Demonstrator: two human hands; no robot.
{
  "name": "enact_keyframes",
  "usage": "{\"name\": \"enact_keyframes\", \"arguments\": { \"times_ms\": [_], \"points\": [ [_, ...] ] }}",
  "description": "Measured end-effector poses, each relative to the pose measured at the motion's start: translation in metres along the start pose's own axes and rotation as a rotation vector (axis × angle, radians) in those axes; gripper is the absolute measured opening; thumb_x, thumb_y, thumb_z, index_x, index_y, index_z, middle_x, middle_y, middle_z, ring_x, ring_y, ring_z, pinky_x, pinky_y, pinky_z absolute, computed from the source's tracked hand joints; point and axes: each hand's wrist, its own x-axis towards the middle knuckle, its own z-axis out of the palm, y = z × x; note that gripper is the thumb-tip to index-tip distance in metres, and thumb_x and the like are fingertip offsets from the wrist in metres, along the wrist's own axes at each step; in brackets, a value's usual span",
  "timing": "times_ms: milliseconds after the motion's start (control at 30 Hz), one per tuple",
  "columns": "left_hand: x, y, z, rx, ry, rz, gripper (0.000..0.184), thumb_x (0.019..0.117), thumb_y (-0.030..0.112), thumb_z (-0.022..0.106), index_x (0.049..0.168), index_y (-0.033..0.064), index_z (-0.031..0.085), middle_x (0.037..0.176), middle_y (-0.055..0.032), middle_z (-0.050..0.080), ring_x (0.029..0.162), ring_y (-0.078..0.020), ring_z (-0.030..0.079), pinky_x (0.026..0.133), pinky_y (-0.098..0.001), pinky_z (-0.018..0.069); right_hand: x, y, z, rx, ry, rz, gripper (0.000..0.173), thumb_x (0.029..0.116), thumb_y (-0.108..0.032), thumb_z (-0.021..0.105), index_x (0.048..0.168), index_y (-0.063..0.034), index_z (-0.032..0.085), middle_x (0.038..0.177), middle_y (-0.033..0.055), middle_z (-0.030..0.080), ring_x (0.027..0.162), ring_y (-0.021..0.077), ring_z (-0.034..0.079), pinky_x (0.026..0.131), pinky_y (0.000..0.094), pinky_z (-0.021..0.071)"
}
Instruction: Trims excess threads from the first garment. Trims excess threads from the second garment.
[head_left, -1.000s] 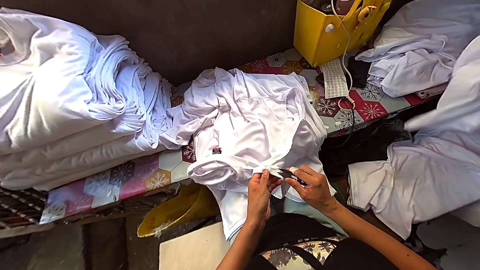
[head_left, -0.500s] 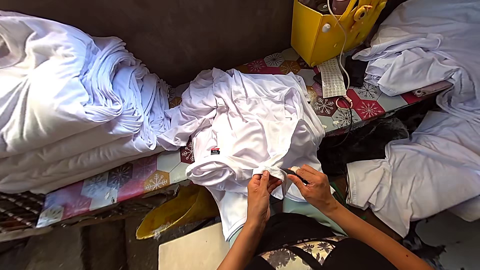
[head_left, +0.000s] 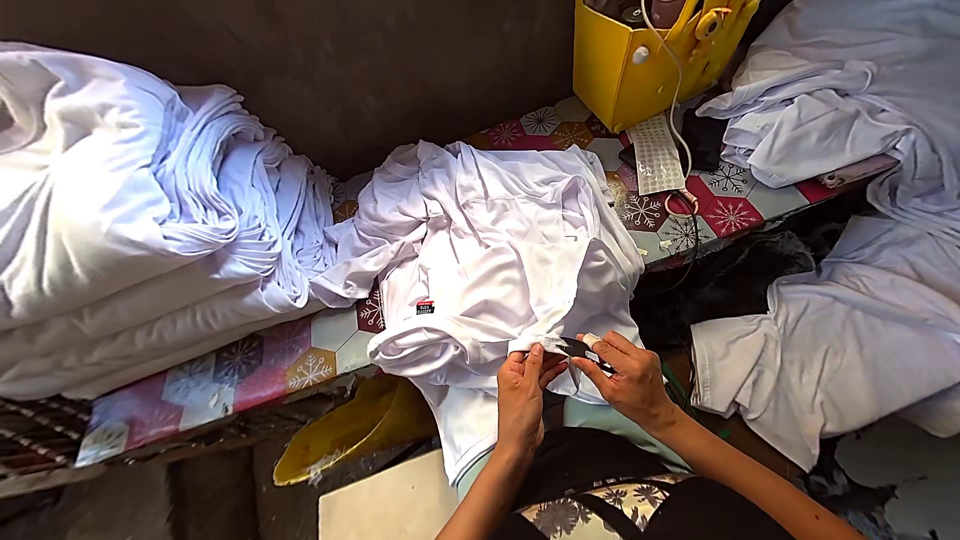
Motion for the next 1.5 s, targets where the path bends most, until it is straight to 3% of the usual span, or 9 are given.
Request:
{"name": "enact_keyframes", "arguments": {
  "times_ms": [200, 467, 700, 967, 1200, 1367, 1500],
  "points": [
    [0.0004, -0.0011, 0.0000, -0.001, 0.008, 0.002, 0.017, 0.1086, 0.003, 0.041, 0.107, -0.0030, 0.057, 0.089, -0.0111, 0.076, 0.081, -0.0172, 0.076, 0.080, -0.0303, 0.0633, -0.0020, 0.0015, 0.0009, 0.045, 0.030, 0.000, 0.035, 0.0979, -0.033, 0.065, 0.087, -0.0017, 0.076, 0.068, 0.0079, 0.061, 0.057, 0.0137, 0.057, 0.050, 0.0258, 0.0447],
    [0.0013, -0.0009, -0.0006, 0.023, -0.002, 0.016, 0.017, 0.1083, 0.002, 0.041, 0.106, -0.0027, 0.057, 0.088, -0.0100, 0.076, 0.080, -0.0162, 0.076, 0.080, -0.0298, 0.0632, -0.0004, 0.0060, -0.0040, 0.082, -0.046, 0.049, 0.038, 0.0977, -0.036, 0.065, 0.095, -0.0010, 0.078, 0.072, 0.0088, 0.062, 0.059, 0.0137, 0.057, 0.052, 0.0264, 0.0462],
    [0.0019, -0.0006, -0.0010, 0.038, -0.020, 0.015, 0.016, 0.1081, 0.002, 0.041, 0.107, -0.0031, 0.057, 0.088, -0.0097, 0.075, 0.081, -0.0160, 0.076, 0.080, -0.0304, 0.0631, 0.0003, 0.0061, -0.0009, 0.088, -0.002, 0.022, 0.035, 0.0991, -0.034, 0.064, 0.092, -0.0023, 0.078, 0.071, 0.0080, 0.062, 0.060, 0.0131, 0.057, 0.053, 0.0253, 0.0455],
    [0.0020, -0.0011, -0.0016, 0.035, -0.013, 0.019, 0.016, 0.1079, 0.001, 0.041, 0.106, -0.0030, 0.057, 0.088, -0.0098, 0.075, 0.080, -0.0161, 0.076, 0.080, -0.0303, 0.0632, -0.0033, 0.0065, -0.0027, 0.048, -0.008, -0.023, 0.042, 0.0979, -0.041, 0.064, 0.104, -0.0024, 0.079, 0.073, 0.0087, 0.063, 0.058, 0.0140, 0.057, 0.050, 0.0264, 0.0446],
    [0.0016, -0.0024, -0.0023, 0.041, -0.020, 0.015, 0.016, 0.1080, 0.001, 0.041, 0.106, -0.0032, 0.057, 0.088, -0.0106, 0.076, 0.081, -0.0168, 0.076, 0.080, -0.0299, 0.0632, -0.0019, 0.0021, -0.0003, -0.058, 0.042, -0.081, 0.035, 0.0994, -0.035, 0.062, 0.094, -0.0041, 0.078, 0.067, 0.0066, 0.061, 0.054, 0.0148, 0.055, 0.047, 0.0274, 0.0420],
    [0.0012, -0.0020, -0.0019, 0.039, -0.013, 0.009, 0.016, 0.1077, 0.001, 0.042, 0.105, -0.0024, 0.057, 0.086, -0.0096, 0.075, 0.080, -0.0161, 0.076, 0.080, -0.0298, 0.0632, -0.0035, -0.0016, -0.0021, -0.043, 0.028, -0.055, 0.041, 0.0984, -0.039, 0.063, 0.104, -0.0017, 0.078, 0.072, 0.0088, 0.063, 0.057, 0.0156, 0.057, 0.048, 0.0271, 0.0439],
    [0.0004, -0.0025, -0.0020, 0.048, -0.023, 0.006, 0.016, 0.1077, 0.001, 0.041, 0.106, -0.0033, 0.057, 0.087, -0.0104, 0.076, 0.081, -0.0164, 0.076, 0.080, -0.0296, 0.0630, -0.0029, 0.0001, -0.0001, -0.075, 0.041, -0.083, 0.036, 0.0991, -0.035, 0.062, 0.100, -0.0032, 0.080, 0.069, 0.0073, 0.062, 0.055, 0.0158, 0.056, 0.048, 0.0273, 0.0432]
  ]
}}
